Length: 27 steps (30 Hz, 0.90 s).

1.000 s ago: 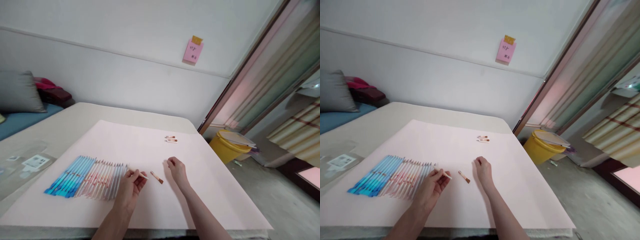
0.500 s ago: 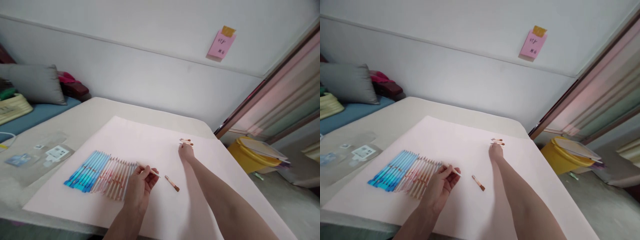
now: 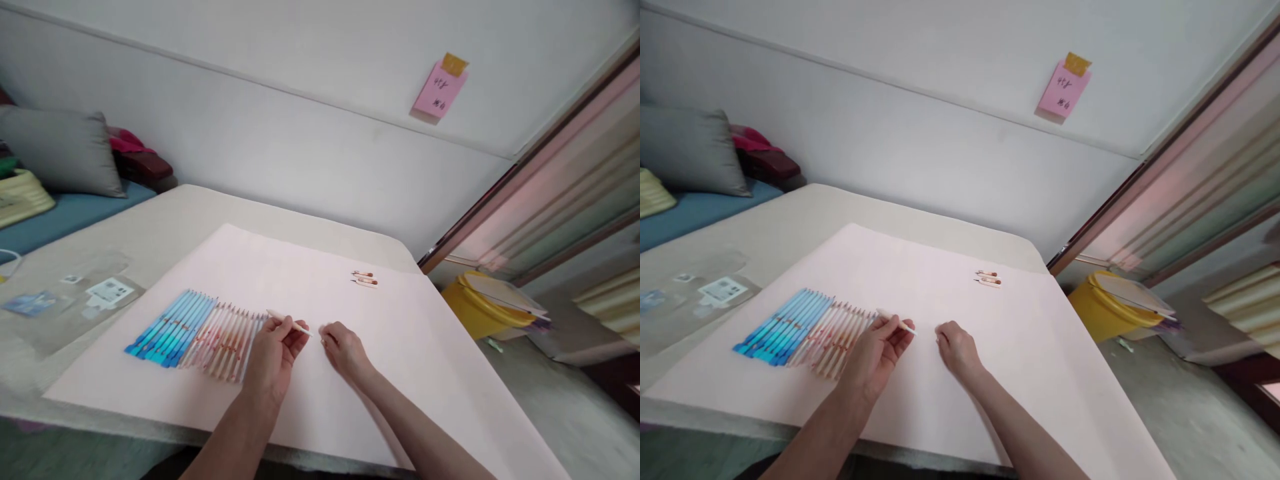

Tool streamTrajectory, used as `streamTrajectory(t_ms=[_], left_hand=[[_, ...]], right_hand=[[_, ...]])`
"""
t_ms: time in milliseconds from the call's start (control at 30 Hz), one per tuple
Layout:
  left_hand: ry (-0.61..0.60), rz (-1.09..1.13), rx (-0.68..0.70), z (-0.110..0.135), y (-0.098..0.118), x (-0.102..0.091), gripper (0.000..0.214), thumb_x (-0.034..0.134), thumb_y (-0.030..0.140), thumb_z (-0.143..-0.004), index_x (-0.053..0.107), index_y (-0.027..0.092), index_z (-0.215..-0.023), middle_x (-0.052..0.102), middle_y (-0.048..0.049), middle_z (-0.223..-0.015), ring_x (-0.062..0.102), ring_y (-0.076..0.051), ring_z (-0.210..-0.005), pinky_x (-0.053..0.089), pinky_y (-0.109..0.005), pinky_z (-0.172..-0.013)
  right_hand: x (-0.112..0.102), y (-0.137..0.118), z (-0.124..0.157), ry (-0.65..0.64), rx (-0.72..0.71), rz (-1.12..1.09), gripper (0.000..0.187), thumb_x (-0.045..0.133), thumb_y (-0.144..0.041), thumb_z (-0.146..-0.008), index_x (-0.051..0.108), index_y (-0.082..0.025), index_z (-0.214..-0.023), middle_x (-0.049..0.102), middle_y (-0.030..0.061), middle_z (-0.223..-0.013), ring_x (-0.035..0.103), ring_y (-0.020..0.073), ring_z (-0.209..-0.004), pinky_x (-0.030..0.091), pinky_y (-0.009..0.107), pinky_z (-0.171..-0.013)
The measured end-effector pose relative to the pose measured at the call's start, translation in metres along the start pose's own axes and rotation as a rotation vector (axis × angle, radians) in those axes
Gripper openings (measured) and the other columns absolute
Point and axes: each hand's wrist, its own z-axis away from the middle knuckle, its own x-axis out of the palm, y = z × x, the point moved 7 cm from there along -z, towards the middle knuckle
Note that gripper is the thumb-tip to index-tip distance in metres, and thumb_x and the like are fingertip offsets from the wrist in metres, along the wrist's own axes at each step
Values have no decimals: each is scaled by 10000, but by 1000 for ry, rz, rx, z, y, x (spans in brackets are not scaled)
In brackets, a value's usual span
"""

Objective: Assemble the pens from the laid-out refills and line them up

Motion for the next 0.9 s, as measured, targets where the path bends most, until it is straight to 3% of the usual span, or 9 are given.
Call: streamTrajectory(t_ms=[133, 467, 900], left_hand=[[-18, -1, -1, 0, -1, 0, 97, 563, 102, -790, 525, 119, -703, 644, -101, -736, 631, -136, -667, 531, -248, -615], [-7, 19, -1, 0, 2, 1, 122, 572, 109, -785, 511, 127, -681, 646, -98, -726, 632, -135, -666, 531, -246, -619], [-11, 16, -4, -3, -3, -1, 99, 576, 104, -782, 528, 121, -697, 646, -107, -734, 637, -141, -669, 535, -250, -619]], right_hand=[[3, -13, 6, 70, -163, 46, 159, 448, -147, -830, 598, -201, -821, 607, 32, -803, 545, 157, -758, 384, 256, -684], [6, -14, 15, 197, -312, 29, 162, 452, -167, -886, 610, -185, -917, 633, 51, -864, 543, 167, -837, 353, 317, -795], [13, -15, 13, 116, -322, 76, 187, 446, -123, -861, 621, -191, -850, 607, 41, -822, 529, 165, -812, 341, 313, -776]])
